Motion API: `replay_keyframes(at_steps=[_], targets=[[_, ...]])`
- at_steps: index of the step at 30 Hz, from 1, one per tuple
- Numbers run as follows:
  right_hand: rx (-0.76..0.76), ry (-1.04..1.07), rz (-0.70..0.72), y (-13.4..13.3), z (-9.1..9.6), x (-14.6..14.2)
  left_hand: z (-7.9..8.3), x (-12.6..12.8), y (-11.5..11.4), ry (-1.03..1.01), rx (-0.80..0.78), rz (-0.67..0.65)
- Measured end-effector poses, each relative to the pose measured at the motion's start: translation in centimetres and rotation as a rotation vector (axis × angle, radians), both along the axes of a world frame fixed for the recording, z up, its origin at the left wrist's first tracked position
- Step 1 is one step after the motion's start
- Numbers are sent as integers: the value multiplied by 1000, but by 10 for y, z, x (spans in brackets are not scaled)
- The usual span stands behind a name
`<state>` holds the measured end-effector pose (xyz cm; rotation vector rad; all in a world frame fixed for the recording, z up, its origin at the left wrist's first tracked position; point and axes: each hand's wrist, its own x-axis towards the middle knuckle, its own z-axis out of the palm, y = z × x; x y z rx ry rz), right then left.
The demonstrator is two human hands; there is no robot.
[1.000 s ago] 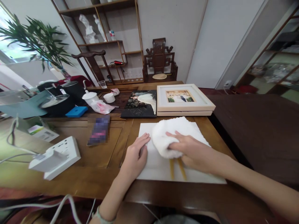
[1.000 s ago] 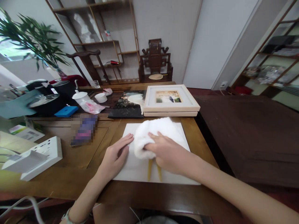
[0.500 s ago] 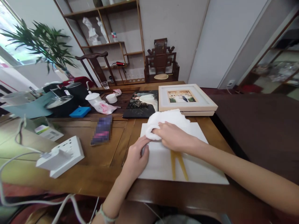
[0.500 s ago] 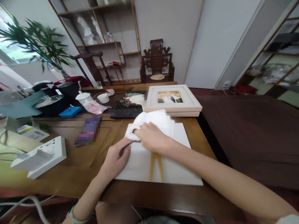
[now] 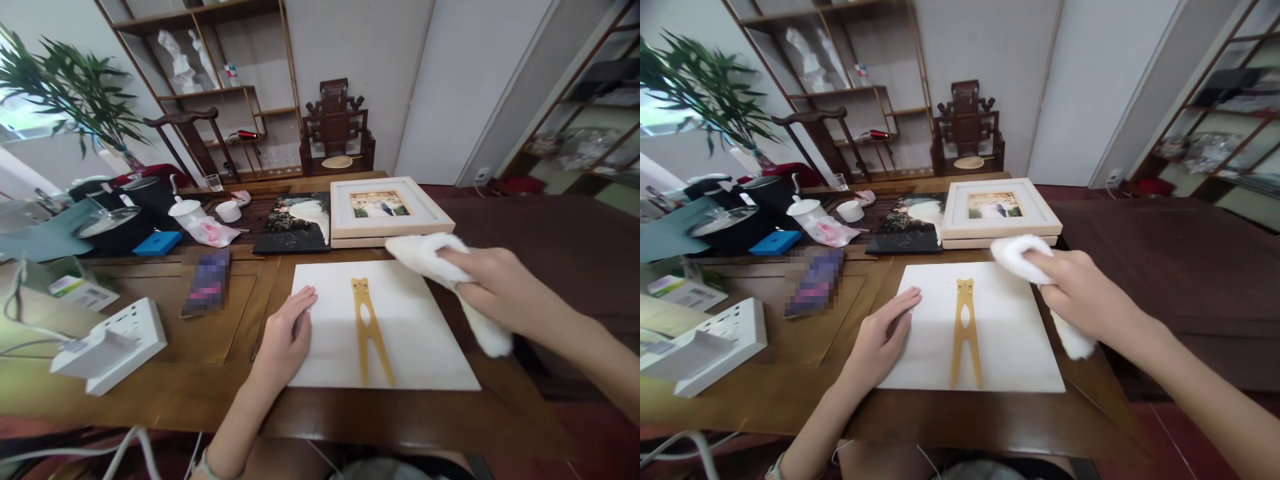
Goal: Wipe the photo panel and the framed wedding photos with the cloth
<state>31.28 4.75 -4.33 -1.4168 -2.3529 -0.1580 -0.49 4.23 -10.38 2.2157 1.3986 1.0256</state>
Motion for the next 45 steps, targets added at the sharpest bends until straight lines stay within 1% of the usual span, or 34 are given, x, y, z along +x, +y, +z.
replay_keyframes(at_steps=[1, 2, 4, 6, 7, 9, 11, 14, 18, 20, 22, 23, 24, 26, 30, 33, 35, 36, 39, 41, 45], targets=[[114, 12, -5, -1, -5, -1, 0, 0, 0, -2, -1, -3], [204, 2, 30, -1, -11, -5, 0, 0, 0, -3, -2, -5], [287, -56, 188, 1, -26, -15, 0, 0, 0, -6, -4, -7], [233, -132, 311, 7, -40, -26, 1, 0, 0, -7, -5, -6], [190, -156, 328, 10, -45, -30, 1, 0, 0, -7, -5, -7], [138, -175, 319, 14, -52, -35, 1, 0, 0, -5, -5, -9], [124, -172, 304, 12, -54, -37, 1, 0, -1, -2, -9, -10], [109, -165, 300, -9, -50, -40, 0, 0, -1, -1, -17, -1], [39, -78, 321, -58, -40, -45, 0, 2, -1, 9, -22, 3], [11, -27, 341, -78, -38, -46, 0, 2, -1, 13, -24, 1], [-6, 7, 363, -88, -38, -44, 1, 2, -2, 19, -26, -1], [-14, 21, 372, -88, -39, -42, 1, 2, -2, 22, -28, -2], [-19, 40, 376, -84, -40, -40, 1, 2, -2, 25, -31, -3], [-26, 65, 374, -69, -43, -35, 1, 1, -1, 26, -36, -6], [-46, 8, 350, -23, -48, -27, 1, 0, -1, 20, -38, -13], [-39, -20, 282, 7, -51, -26, 1, 0, -1, 15, -38, -15], [-30, -39, 261, 16, -53, -28, 1, 0, -1, 14, -37, -15], [-25, -51, 260, 17, -53, -29, 2, 0, 0, 13, -35, -15], [-22, -79, 276, 2, -51, -34, 2, -1, 0, 9, -36, -15], [-57, -92, 298, -18, -46, -36, 2, -1, 0, 15, -43, -16], [-123, -81, 362, -68, -31, -33, 1, -1, 0, 31, -43, -19]])
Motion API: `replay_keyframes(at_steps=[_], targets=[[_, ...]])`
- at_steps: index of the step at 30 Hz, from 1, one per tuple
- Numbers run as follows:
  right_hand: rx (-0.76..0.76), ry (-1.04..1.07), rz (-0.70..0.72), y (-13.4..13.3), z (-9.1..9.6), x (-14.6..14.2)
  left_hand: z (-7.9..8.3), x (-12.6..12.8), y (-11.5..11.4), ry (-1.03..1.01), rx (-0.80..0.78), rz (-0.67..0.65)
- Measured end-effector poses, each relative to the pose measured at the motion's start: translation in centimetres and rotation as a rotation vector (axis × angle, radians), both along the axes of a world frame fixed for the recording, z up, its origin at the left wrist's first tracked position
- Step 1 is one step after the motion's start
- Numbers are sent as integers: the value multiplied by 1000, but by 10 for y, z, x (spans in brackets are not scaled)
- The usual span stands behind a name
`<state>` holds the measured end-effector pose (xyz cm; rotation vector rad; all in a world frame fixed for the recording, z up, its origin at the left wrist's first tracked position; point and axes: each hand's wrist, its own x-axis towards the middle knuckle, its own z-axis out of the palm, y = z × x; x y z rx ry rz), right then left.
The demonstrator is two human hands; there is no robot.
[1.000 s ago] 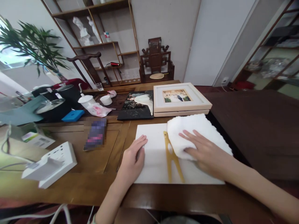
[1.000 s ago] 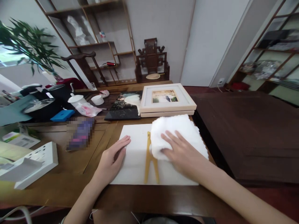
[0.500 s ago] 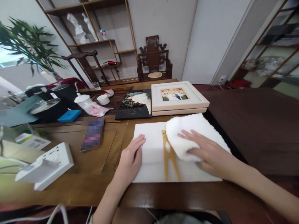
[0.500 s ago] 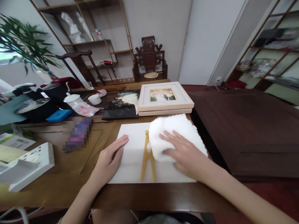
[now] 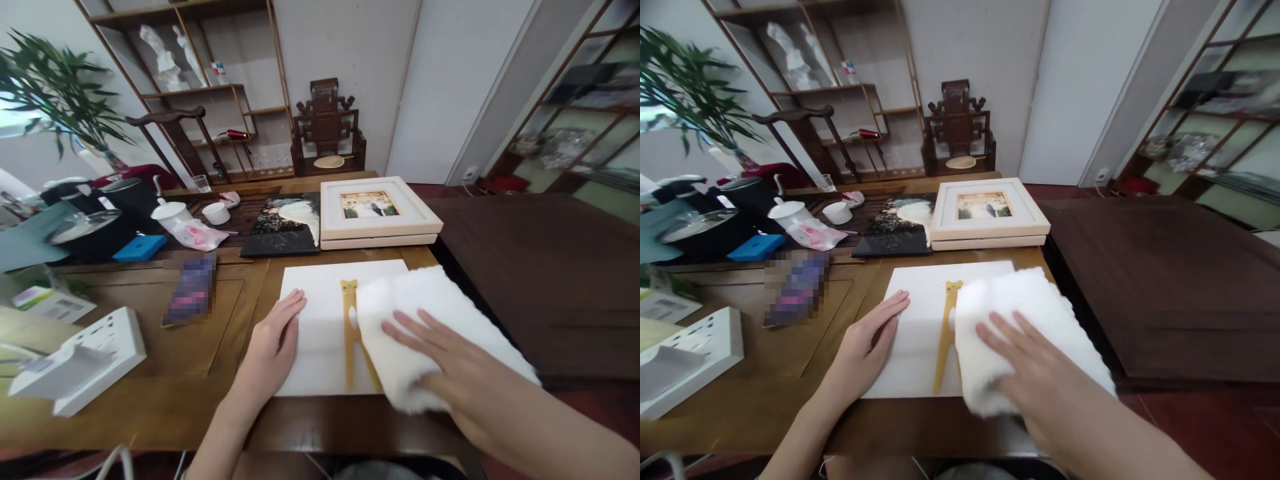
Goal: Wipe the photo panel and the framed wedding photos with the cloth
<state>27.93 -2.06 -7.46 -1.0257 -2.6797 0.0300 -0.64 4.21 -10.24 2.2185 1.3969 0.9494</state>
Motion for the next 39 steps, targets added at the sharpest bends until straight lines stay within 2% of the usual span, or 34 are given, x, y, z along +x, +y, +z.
replay_keyframes(at_steps=[4, 6, 10, 15, 18, 21, 28, 31, 34, 39], targets=[[-87, 19, 159, -29, 14, 12, 1, 1, 0, 3, 13, -14], [-120, 33, 112, -28, 16, 18, 1, 1, 0, 3, 11, -13], [-163, 45, -42, 7, 10, 18, 2, 1, 0, 5, 2, -5], [-43, 116, -71, 66, -13, 6, 1, 0, 0, 8, -1, 9], [19, 124, -90, 78, -18, 2, 0, 1, 0, 12, 17, 10], [-4, 84, -99, 66, -12, 0, 0, 1, 0, 28, 36, 2], [-187, -1, -24, -15, 9, 0, -2, 0, 1, 36, 72, -10], [-216, 5, 25, -33, 13, 6, -1, 1, 1, 36, 66, -1], [-218, 59, 40, -25, 14, 13, 2, 2, -2, 49, 72, 7], [-86, 143, 13, 26, 3, 16, 8, 3, -9, 138, 73, -25]])
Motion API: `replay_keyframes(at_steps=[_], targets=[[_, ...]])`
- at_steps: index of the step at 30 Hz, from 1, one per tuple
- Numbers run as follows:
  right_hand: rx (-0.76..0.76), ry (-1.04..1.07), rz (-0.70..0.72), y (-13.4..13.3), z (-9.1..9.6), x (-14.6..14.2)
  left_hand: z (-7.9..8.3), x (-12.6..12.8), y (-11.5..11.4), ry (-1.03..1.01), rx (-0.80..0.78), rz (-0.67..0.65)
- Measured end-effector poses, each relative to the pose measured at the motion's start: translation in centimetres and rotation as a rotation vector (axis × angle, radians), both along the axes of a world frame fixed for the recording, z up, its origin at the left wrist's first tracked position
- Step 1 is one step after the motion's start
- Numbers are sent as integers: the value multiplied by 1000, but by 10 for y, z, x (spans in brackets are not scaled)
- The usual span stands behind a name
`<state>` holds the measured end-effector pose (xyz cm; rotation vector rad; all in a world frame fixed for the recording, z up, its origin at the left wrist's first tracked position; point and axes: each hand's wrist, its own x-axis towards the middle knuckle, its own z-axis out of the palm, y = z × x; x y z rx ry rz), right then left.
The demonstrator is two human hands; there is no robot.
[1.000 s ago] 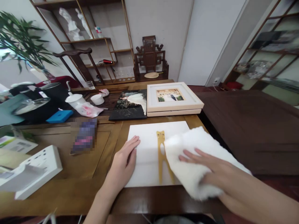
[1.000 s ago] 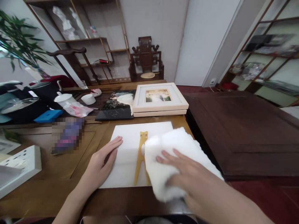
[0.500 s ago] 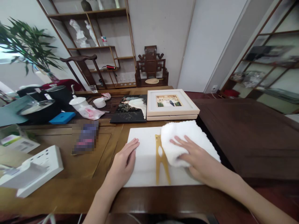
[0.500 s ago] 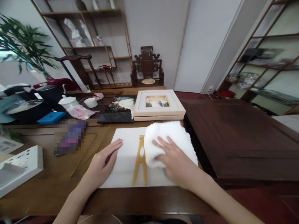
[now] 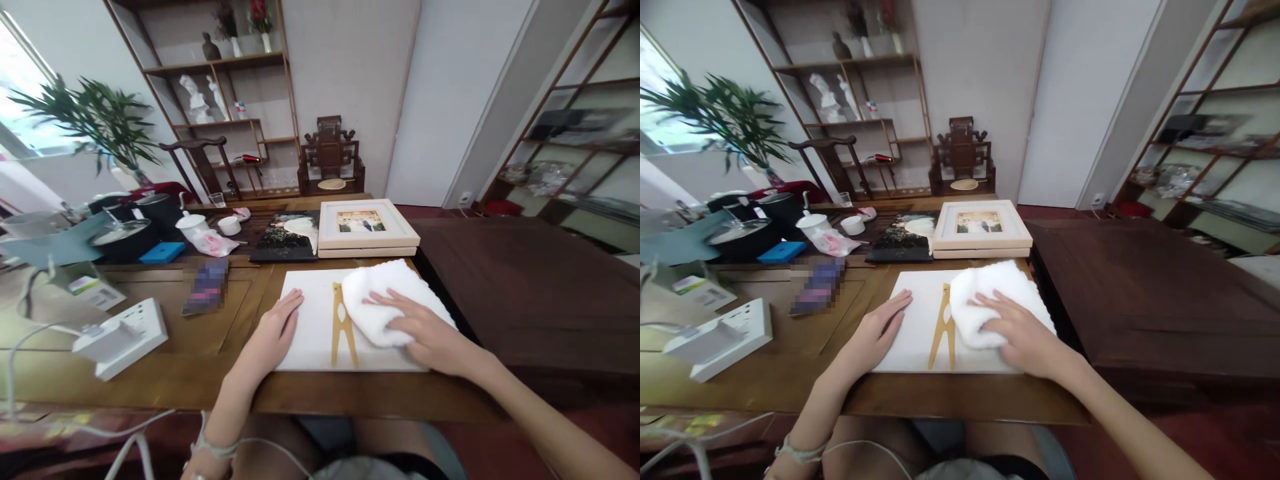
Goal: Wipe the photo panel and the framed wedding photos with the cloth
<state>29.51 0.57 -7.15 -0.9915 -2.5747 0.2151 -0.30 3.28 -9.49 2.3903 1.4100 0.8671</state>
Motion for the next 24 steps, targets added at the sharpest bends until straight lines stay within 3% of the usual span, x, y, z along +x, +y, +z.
replay_keyframes(at_steps=[3, 6, 9, 12, 17, 20, 24], targets=[[80, 8, -70, 28, -8, -3, 1, 0, -2, 31, -15, -2], [104, 11, -104, 37, -12, -2, 0, 0, -2, 15, -16, 2], [94, 3, -125, 21, -9, -1, 0, 0, -3, -19, -12, -3], [28, -30, -145, -12, -1, -4, 0, 0, -4, -27, -15, 2], [-97, -109, -51, -65, 8, -9, -1, 0, -5, 42, -29, 11], [-103, -92, -25, -70, 6, -7, -2, -1, -5, 67, -43, 23], [-67, -50, -51, -44, -3, -1, -2, -1, -4, 59, -55, 11]])
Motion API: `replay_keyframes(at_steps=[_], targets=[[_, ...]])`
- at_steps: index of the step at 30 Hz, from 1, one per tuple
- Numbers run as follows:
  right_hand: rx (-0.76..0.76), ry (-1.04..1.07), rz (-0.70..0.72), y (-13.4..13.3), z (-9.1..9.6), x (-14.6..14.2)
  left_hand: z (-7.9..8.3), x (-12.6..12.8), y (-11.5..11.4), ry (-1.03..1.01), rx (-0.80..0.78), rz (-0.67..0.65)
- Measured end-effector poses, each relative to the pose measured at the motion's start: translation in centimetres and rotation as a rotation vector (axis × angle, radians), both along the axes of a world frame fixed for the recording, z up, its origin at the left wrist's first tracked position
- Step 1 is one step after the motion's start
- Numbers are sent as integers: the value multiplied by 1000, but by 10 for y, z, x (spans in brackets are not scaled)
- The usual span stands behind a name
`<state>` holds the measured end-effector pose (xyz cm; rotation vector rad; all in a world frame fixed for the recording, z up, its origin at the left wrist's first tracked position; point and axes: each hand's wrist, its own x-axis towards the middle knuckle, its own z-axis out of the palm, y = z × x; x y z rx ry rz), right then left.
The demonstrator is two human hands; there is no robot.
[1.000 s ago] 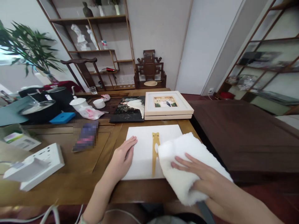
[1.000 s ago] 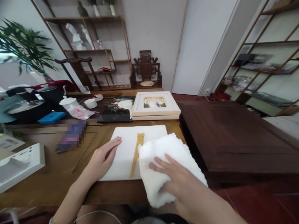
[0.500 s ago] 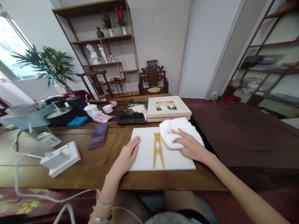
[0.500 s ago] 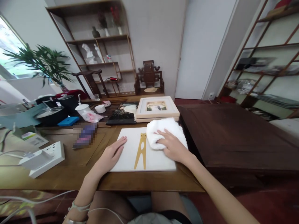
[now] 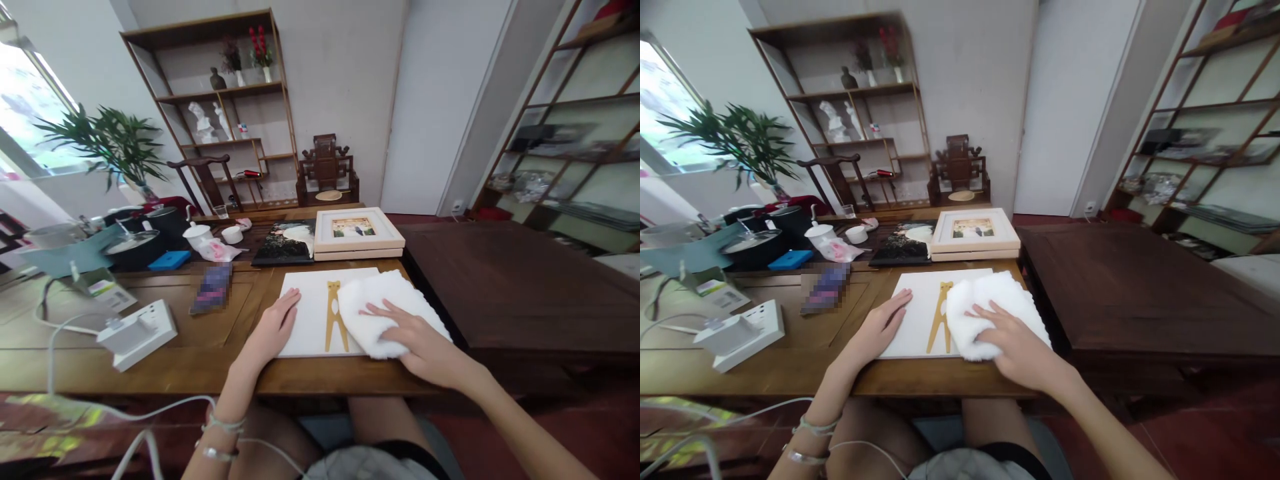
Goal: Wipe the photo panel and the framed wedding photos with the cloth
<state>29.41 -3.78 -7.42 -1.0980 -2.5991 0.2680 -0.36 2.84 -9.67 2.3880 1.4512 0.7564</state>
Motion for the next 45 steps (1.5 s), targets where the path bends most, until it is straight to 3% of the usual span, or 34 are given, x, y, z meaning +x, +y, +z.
replay_keyframes(at_steps=[6, 10, 13, 19, 22, 24, 28, 31, 34, 36, 39, 42, 45], targets=[[41, -31, -122, 65, -2, 1, -1, -1, 0, -16, 13, -9], [49, -49, -141, 84, 1, -4, -2, -1, 0, -15, 7, -5], [32, -74, -134, 64, 3, -11, -2, 0, 0, -20, 0, -6], [-110, -157, -17, -19, 19, -23, -2, -1, 1, -20, -23, 7], [-210, -163, 17, -31, 27, -23, -2, -1, 1, -31, -32, 6], [-231, -143, -17, -18, 28, -20, -2, -2, 1, -38, -36, 6], [-128, -106, -116, 38, 14, -13, -2, -1, 1, -37, -38, -1], [19, -88, -79, 77, -1, -9, -2, -2, 1, -17, -38, -8], [76, -76, -46, 89, -10, -6, -2, -2, 2, -20, -31, -7], [73, -72, -36, 78, -10, -7, -3, -1, 2, -23, -28, -7], [25, -93, -17, 38, -2, -13, -4, -1, 2, -19, -23, -8], [-99, -119, 25, -10, 15, -15, -5, -2, 2, -16, -20, -9], [-264, -84, 45, -33, 28, -5, -5, -2, 2, -13, -18, -14]])
